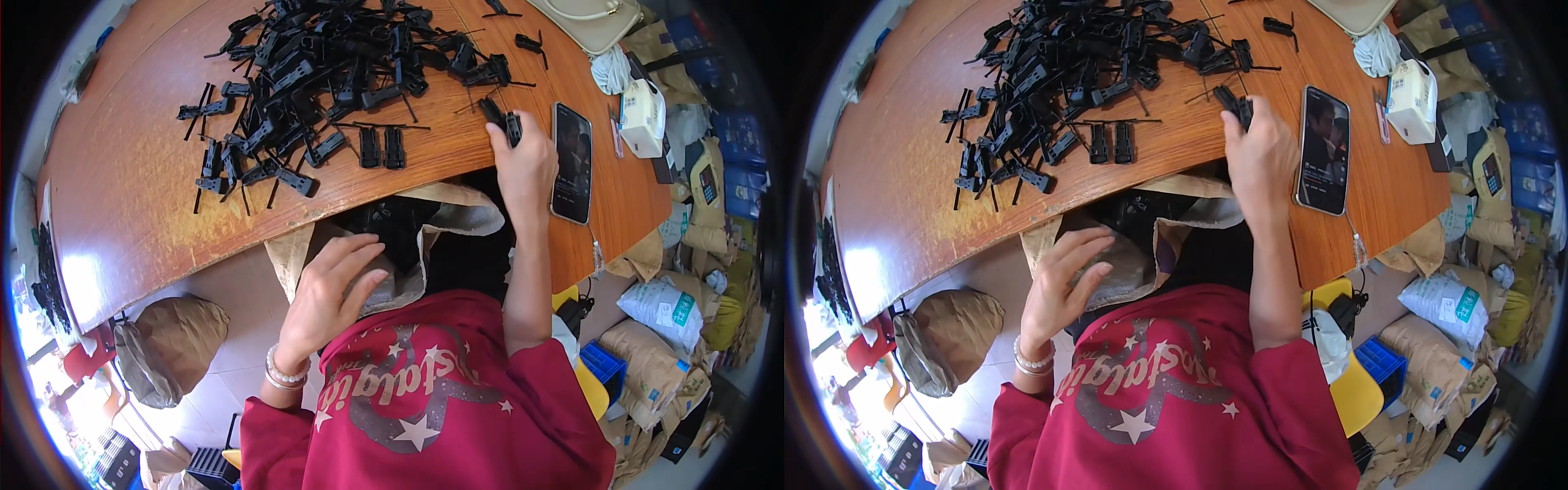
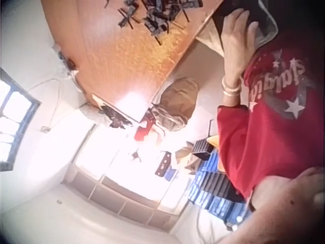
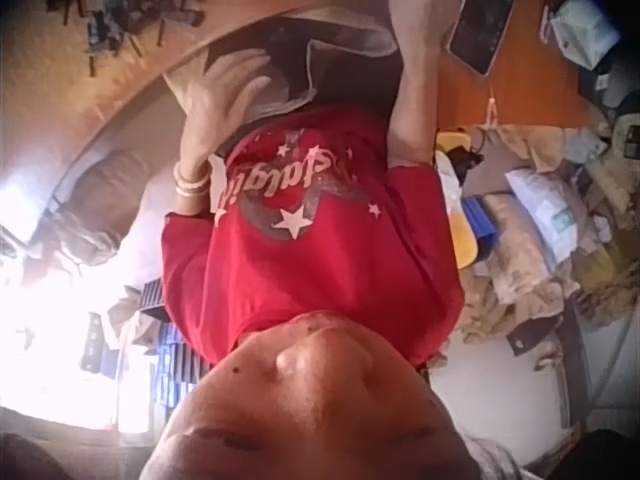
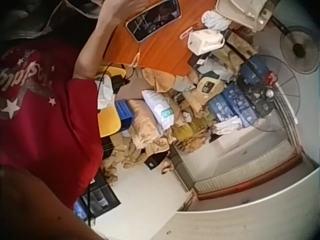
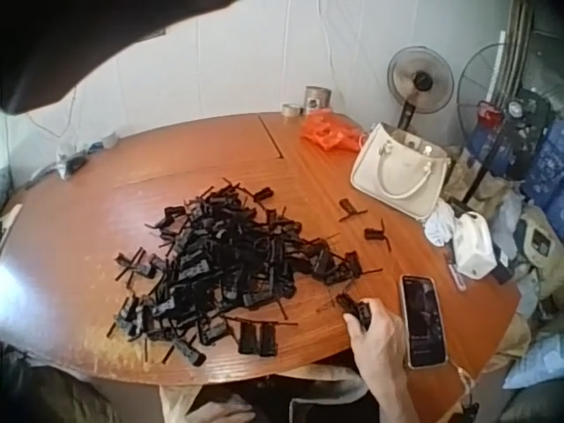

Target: Assembling small black plastic components by snapping them together.

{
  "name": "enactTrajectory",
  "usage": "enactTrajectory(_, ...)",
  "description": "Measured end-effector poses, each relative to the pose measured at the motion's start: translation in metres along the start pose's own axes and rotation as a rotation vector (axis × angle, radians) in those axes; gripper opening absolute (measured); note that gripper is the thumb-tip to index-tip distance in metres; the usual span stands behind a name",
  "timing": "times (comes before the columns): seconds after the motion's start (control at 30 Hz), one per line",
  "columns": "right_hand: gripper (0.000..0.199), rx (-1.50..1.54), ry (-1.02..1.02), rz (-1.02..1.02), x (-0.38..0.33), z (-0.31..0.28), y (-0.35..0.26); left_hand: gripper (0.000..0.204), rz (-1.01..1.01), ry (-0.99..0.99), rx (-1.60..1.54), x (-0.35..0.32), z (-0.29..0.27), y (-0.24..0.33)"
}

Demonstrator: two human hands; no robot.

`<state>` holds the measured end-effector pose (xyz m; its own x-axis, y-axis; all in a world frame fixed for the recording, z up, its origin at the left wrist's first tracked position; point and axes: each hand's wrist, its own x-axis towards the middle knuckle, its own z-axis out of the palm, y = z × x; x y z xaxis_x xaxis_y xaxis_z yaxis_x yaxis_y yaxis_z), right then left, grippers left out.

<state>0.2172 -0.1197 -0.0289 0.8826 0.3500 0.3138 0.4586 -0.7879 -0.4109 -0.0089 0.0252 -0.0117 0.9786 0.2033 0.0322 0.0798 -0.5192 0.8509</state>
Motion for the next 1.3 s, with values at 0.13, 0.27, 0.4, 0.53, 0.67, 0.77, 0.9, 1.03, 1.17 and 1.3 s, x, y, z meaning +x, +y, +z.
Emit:
enactTrajectory(0.13,0.025,0.105,-0.003,-0.181,-0.039,-0.010,-0.005,0.034,-0.121,-0.032,-0.088,0.002,0.001,0.001)
enactTrajectory(0.27,0.025,0.475,-0.337,-0.307,-0.069,-0.018,-0.021,0.060,0.122,0.130,0.068,0.019,0.007,0.010)
enactTrajectory(0.4,0.027,0.879,-0.517,-0.311,-0.077,-0.037,-0.046,0.050,0.198,0.062,-0.003,0.017,0.005,0.006)
enactTrajectory(0.53,0.022,1.047,-0.655,-0.313,-0.073,-0.040,-0.044,0.043,-0.092,0.020,-0.362,0.008,0.002,0.006)
enactTrajectory(0.67,0.022,1.101,-0.792,-0.408,-0.070,-0.038,-0.035,0.056,-0.269,-0.333,-1.376,0.004,0.005,-0.006)
enactTrajectory(0.77,0.025,1.138,-0.781,-0.557,-0.071,-0.032,-0.036,0.038,-0.467,-0.363,-1.312,0.003,0.005,0.004)
enactTrajectory(0.9,0.024,1.101,-0.712,-0.510,-0.075,-0.030,-0.038,0.026,-0.443,-0.294,-1.231,-0.002,0.011,0.008)
enactTrajectory(1.03,0.023,1.097,-0.699,-0.515,-0.076,-0.032,-0.039,0.025,-0.397,-0.159,-1.117,-0.008,0.016,0.016)
enactTrajectory(1.17,0.024,1.022,-0.699,-0.544,-0.072,-0.039,-0.044,0.037,-0.513,-0.023,-1.331,-0.007,0.020,0.020)
enactTrajectory(1.3,0.026,1.016,-0.664,-0.563,-0.074,-0.038,-0.042,0.037,-0.516,-0.007,-1.383,-0.008,0.023,0.015)
